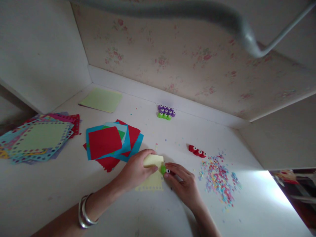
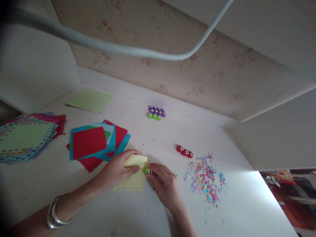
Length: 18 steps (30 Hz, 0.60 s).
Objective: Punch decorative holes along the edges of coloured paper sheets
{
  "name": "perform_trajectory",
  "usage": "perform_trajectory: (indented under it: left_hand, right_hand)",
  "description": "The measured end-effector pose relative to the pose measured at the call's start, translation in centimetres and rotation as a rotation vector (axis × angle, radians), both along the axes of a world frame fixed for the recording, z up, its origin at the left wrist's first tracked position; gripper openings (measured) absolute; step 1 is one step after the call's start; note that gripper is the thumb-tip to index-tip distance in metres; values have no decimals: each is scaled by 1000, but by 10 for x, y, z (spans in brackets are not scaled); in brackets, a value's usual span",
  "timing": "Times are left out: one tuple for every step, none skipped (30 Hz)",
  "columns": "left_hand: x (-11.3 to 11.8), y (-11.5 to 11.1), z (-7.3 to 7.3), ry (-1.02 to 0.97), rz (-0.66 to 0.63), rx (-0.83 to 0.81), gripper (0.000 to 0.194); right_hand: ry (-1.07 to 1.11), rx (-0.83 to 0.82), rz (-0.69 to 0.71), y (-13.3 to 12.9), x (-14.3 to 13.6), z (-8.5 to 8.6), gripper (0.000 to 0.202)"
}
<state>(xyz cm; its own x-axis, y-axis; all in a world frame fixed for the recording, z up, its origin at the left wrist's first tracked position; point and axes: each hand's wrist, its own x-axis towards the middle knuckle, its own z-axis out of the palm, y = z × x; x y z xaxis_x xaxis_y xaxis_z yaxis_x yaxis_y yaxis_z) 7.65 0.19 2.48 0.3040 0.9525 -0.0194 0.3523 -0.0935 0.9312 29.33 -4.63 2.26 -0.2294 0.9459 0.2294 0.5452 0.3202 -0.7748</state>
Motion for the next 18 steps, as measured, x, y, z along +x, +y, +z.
perform_trajectory:
  left_hand:
    - [0,0,-1,3,5,24,35]
    - [0,-1,-3,7,8,56,34]
    - [1,-2,-5,11,5,95,33]
    - [2,-3,-7,15,-3,140,32]
    - [2,-5,-8,23,-14,182,30]
    - [3,-6,-9,35,-28,218,29]
    - [4,-7,-9,54,-41,247,29]
    - [4,-8,-9,77,-50,272,31]
    - [4,-9,-7,105,-54,300,34]
    - [3,-9,-5,140,-57,330,36]
    - [2,-8,-3,180,-58,366,38]
    - [0,-8,0,222,-57,408,40]
    - [-3,-8,3,264,-55,450,41]
    - [-6,-8,6,303,-50,488,41]
    - [-8,-9,7,335,-44,519,40]
    - [-11,-10,9,358,-39,540,38]
    - [-12,-11,9,375,-41,549,35]
    - [-14,-13,8,387,-52,547,33]
  right_hand:
    - [-1,-12,9,0,-1,1,19]
    - [-3,-24,17,0,-1,1,19]
    - [-8,-35,26,-1,-2,2,19]
    - [-18,-40,32,-1,-2,2,19]
    - [-35,-42,36,-1,-2,2,20]
    - [-55,-40,38,-1,-2,3,20]
    - [-75,-37,43,-1,-2,3,20]
    - [-91,-37,47,-1,-2,4,21]
    - [-99,-39,50,0,-2,4,21]
    - [-98,-41,46,0,-1,4,21]
    - [-89,-40,32,0,-1,4,21]
    - [-77,-33,7,0,-1,4,21]
    - [-68,-24,-27,1,-1,3,21]
    - [-63,-10,-67,1,-1,2,22]
    - [-63,6,-101,2,-2,1,22]
    - [-69,22,-129,4,-2,0,21]
    - [-77,41,-147,5,-3,-1,21]
    - [-86,61,-155,7,-4,-1,20]
